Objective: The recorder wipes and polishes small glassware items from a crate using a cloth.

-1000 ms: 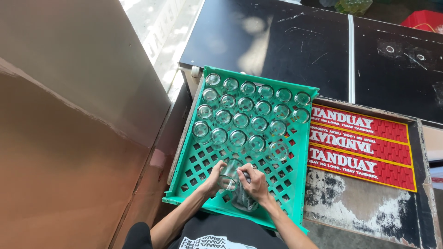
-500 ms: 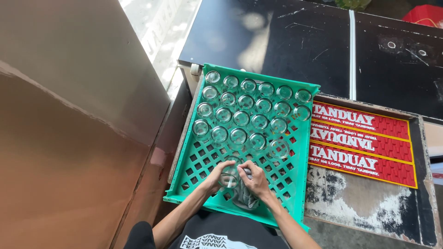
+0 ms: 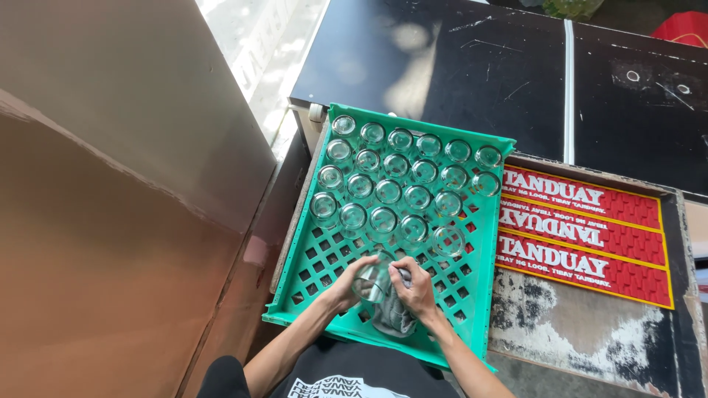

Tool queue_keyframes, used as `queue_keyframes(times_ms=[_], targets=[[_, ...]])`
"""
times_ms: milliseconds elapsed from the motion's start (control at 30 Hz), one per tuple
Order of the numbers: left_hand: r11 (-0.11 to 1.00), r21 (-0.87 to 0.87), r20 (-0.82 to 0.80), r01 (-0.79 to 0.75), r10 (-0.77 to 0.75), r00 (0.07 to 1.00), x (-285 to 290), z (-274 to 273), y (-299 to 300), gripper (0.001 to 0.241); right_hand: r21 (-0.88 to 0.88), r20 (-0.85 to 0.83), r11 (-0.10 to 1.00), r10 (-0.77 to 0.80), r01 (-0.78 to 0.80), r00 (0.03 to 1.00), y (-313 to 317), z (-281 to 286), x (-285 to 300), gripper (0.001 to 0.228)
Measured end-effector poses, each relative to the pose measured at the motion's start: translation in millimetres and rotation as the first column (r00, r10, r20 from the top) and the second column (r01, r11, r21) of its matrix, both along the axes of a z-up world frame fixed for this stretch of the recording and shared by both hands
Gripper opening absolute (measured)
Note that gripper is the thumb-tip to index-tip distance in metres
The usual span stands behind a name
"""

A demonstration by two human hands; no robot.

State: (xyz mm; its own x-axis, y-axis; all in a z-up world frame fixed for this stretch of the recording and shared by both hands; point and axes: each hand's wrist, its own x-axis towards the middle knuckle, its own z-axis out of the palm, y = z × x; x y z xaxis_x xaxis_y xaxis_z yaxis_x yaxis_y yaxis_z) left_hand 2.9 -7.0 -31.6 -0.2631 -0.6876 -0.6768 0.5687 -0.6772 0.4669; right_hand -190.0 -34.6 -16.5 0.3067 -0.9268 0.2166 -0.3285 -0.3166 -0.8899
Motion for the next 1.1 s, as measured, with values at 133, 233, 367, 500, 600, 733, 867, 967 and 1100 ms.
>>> queue_keyframes(times_ms=[133,233,367,500,600,733,867,967,1100], targets=[[0.993,-0.074,0.049,0.097,-0.093,0.994,-5,-24,-2,0.044,-0.026,0.006,0.999,-0.041,0.041,0.999,-2,-5,-5,0.017],[0.988,-0.098,0.152,0.118,-0.103,0.983,-6,-27,-5,0.047,-0.002,-0.019,0.995,-0.102,0.102,0.995,-7,-6,-2,0.017],[0.999,-0.015,0.144,0.032,-0.029,0.989,-9,-10,1,0.042,-0.08,-0.034,0.997,-0.024,0.021,0.999,3,-1,0,0.016],[0.985,-0.107,-0.01,0.132,-0.133,0.991,-6,11,3,0.041,-0.148,-0.077,0.983,-0.125,0.113,0.989,-4,-3,0,0.015],[0.987,-0.11,0.007,0.116,-0.116,0.993,-8,30,3,0.039,-0.253,-0.057,0.96,-0.142,0.123,0.988,-1,-2,-4,0.013],[0.999,-0.047,-0.129,0.021,-0.027,0.991,-5,10,0,0.039,-0.224,-0.002,0.973,-0.052,0.05,0.999,6,3,4,0.012],[0.999,0.032,-0.173,0.018,-0.012,0.985,-1,11,0,0.047,-0.28,0.017,0.96,-0.007,0.011,1.0,7,6,6,0.011],[0.996,0.013,-0.099,0.088,-0.087,0.991,-4,3,2,0.05,-0.267,-0.02,0.96,-0.097,0.088,0.995,3,0,0,0.011],[0.995,-0.008,-0.066,0.097,-0.097,0.993,-8,-4,0,0.051,-0.227,-0.032,0.966,-0.135,0.125,0.99,1,5,-1,0.01]])
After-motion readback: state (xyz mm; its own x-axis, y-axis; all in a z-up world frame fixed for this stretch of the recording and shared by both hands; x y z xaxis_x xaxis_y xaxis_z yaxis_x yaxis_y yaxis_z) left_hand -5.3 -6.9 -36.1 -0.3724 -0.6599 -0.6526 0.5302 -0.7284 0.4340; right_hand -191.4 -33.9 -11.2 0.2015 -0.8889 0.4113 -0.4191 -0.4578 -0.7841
